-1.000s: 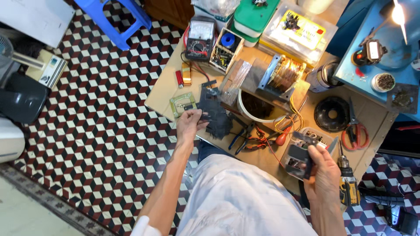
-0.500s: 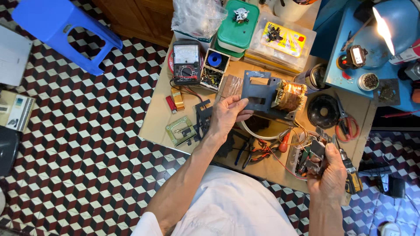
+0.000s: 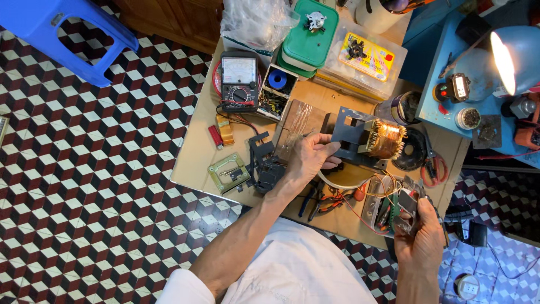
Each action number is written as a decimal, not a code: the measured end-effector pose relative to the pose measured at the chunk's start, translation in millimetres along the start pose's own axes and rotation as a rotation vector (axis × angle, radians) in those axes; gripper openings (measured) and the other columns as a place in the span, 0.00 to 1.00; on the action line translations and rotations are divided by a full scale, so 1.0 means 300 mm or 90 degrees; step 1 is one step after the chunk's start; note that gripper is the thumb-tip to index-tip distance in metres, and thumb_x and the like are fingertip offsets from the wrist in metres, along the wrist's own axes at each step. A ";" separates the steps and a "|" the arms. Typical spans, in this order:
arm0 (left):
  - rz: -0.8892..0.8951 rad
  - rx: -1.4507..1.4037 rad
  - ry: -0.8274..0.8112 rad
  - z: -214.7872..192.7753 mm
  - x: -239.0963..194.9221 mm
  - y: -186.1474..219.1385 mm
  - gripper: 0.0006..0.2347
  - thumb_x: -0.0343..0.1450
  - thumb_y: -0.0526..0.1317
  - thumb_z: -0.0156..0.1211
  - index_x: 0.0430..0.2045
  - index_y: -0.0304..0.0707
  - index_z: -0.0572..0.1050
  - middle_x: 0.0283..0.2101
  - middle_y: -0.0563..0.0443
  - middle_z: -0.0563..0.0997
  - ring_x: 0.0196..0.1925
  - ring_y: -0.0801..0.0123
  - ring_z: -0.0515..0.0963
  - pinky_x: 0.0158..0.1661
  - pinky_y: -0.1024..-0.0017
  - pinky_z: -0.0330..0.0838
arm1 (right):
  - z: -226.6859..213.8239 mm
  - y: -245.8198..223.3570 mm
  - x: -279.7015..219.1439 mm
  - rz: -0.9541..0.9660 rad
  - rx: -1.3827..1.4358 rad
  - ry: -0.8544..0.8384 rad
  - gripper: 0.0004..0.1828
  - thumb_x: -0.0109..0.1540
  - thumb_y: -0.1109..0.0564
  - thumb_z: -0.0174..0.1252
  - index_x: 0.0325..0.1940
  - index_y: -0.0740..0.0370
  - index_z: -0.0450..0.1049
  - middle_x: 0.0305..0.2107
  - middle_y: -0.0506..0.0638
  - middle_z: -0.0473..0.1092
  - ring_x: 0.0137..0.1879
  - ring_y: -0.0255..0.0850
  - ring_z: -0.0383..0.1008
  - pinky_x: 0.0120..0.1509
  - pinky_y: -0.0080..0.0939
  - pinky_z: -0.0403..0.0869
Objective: The person repeatedly picks up black laminated core pieces and places them onto a copper-wound coil assembly on a workbench. The person handles the laminations one at a time, stacking them onto the coil, then removes them and repeats the process without completing the assembly.
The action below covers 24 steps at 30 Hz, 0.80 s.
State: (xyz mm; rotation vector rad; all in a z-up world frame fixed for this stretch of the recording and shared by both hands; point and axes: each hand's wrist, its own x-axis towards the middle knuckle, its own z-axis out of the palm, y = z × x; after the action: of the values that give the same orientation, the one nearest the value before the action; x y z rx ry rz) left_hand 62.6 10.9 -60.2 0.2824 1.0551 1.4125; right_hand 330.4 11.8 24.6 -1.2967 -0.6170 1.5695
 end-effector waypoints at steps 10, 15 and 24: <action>0.143 0.463 0.064 0.089 -0.078 0.102 0.12 0.72 0.43 0.62 0.43 0.35 0.80 0.29 0.46 0.86 0.28 0.67 0.86 0.29 0.70 0.78 | 0.134 -0.100 0.123 -0.092 -0.250 -0.104 0.24 0.69 0.64 0.51 0.71 0.66 0.64 0.46 0.51 0.76 0.48 0.34 0.77 0.45 0.31 0.76; 0.234 0.651 0.074 0.133 -0.113 0.153 0.13 0.73 0.45 0.60 0.45 0.39 0.81 0.32 0.41 0.85 0.32 0.53 0.86 0.34 0.61 0.78 | 0.129 -0.090 0.230 -0.114 -0.256 -0.110 0.25 0.68 0.64 0.55 0.71 0.70 0.65 0.43 0.53 0.75 0.47 0.36 0.78 0.49 0.35 0.76; 0.288 0.705 0.081 0.186 -0.116 0.142 0.14 0.72 0.43 0.58 0.50 0.38 0.78 0.46 0.39 0.84 0.43 0.45 0.83 0.43 0.56 0.77 | 0.126 -0.058 0.300 -0.101 -0.245 -0.151 0.25 0.67 0.65 0.56 0.70 0.70 0.65 0.42 0.52 0.76 0.47 0.35 0.79 0.51 0.34 0.78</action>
State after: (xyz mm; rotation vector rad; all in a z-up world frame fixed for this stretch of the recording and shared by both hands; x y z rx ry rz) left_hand 81.5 11.9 15.9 1.3022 1.8947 1.0894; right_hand 305.0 106.7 11.0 -1.3074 -1.1895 1.5303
